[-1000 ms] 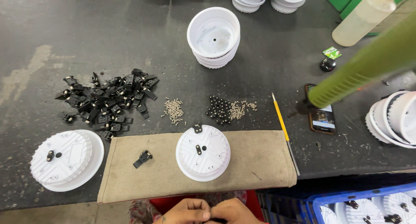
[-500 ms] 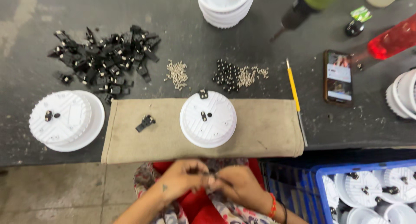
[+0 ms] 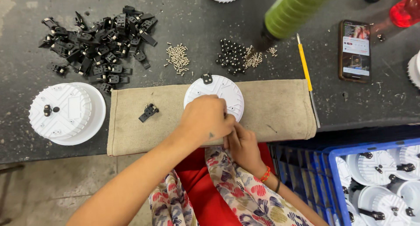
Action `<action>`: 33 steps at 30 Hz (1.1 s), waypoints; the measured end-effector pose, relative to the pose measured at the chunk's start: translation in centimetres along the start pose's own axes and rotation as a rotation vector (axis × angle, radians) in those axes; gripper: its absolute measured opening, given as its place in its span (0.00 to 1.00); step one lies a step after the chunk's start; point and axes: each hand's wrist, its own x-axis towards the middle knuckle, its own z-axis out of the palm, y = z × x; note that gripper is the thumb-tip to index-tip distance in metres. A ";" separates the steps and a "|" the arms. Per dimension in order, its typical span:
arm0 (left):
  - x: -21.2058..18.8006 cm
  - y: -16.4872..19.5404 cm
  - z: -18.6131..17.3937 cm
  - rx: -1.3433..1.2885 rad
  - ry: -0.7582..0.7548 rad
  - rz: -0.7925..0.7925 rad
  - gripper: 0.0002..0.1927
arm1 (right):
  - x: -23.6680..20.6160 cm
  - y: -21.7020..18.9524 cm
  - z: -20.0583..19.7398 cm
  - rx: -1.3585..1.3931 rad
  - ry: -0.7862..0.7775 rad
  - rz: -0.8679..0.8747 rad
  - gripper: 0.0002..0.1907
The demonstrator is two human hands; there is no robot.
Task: The person uses a green cordless screwdriver to attach black plastic clips to white circular plastic bases. They repeatedly pick up clips and screws, align the clips on the bases, and drive screws to secure them. Completed units are placed into a blue crate.
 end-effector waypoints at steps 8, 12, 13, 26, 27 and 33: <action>-4.3 0.1 -0.1 -0.148 0.356 0.069 0.10 | -1.2 2.0 0.9 0.100 -0.068 0.200 0.21; -7.5 -0.3 0.5 -0.362 0.125 -0.250 0.14 | -1.8 3.4 2.0 0.249 -0.086 0.346 0.27; -7.9 0.1 1.3 -0.430 0.203 -0.184 0.14 | -2.0 3.7 2.2 0.274 -0.081 0.338 0.25; -6.8 0.0 6.4 -0.893 0.121 -0.424 0.24 | -0.7 4.0 0.8 0.148 0.002 0.233 0.21; -6.8 0.2 6.5 -0.894 0.113 -0.446 0.25 | -0.7 4.0 0.7 0.157 -0.014 0.261 0.22; -6.3 0.5 6.8 -0.719 0.092 -0.519 0.30 | -0.8 4.3 0.4 -0.084 -0.044 0.105 0.24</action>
